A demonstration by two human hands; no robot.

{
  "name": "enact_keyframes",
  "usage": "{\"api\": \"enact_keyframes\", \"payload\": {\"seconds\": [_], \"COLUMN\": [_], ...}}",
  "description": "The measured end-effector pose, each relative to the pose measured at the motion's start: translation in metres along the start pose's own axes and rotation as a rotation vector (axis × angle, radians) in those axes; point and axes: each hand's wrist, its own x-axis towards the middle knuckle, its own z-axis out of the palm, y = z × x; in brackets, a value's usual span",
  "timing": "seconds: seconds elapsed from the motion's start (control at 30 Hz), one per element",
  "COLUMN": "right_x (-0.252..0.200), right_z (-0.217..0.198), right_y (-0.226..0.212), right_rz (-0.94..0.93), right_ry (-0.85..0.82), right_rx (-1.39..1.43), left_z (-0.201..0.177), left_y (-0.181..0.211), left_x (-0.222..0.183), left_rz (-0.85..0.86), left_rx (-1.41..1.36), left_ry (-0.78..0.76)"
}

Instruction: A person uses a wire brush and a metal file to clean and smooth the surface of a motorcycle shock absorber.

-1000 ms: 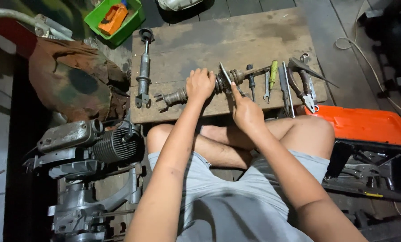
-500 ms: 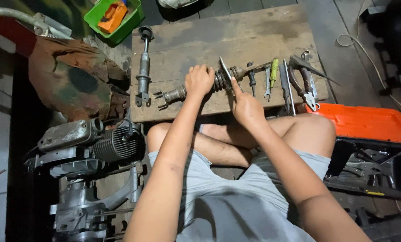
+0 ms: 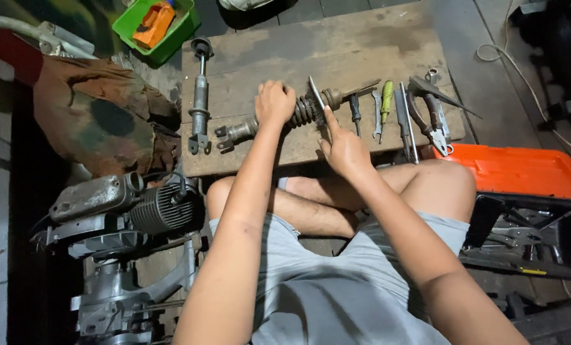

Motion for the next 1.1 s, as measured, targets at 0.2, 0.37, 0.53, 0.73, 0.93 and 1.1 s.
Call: {"api": "enact_keyframes", "payload": {"seconds": [0.2, 0.37, 0.53, 0.73, 0.93, 1.1], "right_x": [0.003, 0.002, 0.003, 0.006, 0.005, -0.001], "right_z": [0.005, 0.001, 0.005, 0.000, 0.000, 0.002], "right_y": [0.001, -0.004, -0.005, -0.009, -0.012, -0.011], "right_rz": [0.035, 0.047, 0.049, 0.079, 0.099, 0.063], "right_ry": [-0.048, -0.053, -0.030, -0.096, -0.125, -0.059], "right_rx": [-0.005, -0.005, -0.005, -0.013, -0.029, 0.025], "left_z": [0.002, 0.007, -0.003, -0.003, -0.002, -0.009], "left_y": [-0.002, -0.007, -0.003, -0.004, -0.006, 0.000], "left_x": [0.001, 0.010, 0.011, 0.020, 0.020, 0.018], "left_rz": [0.009, -0.015, -0.017, -0.046, -0.090, -0.111], "left_rx": [0.008, 0.027, 0.024, 0.028, 0.033, 0.030], "left_ry": [0.056, 0.041, 0.047, -0.011, -0.025, -0.064]}}
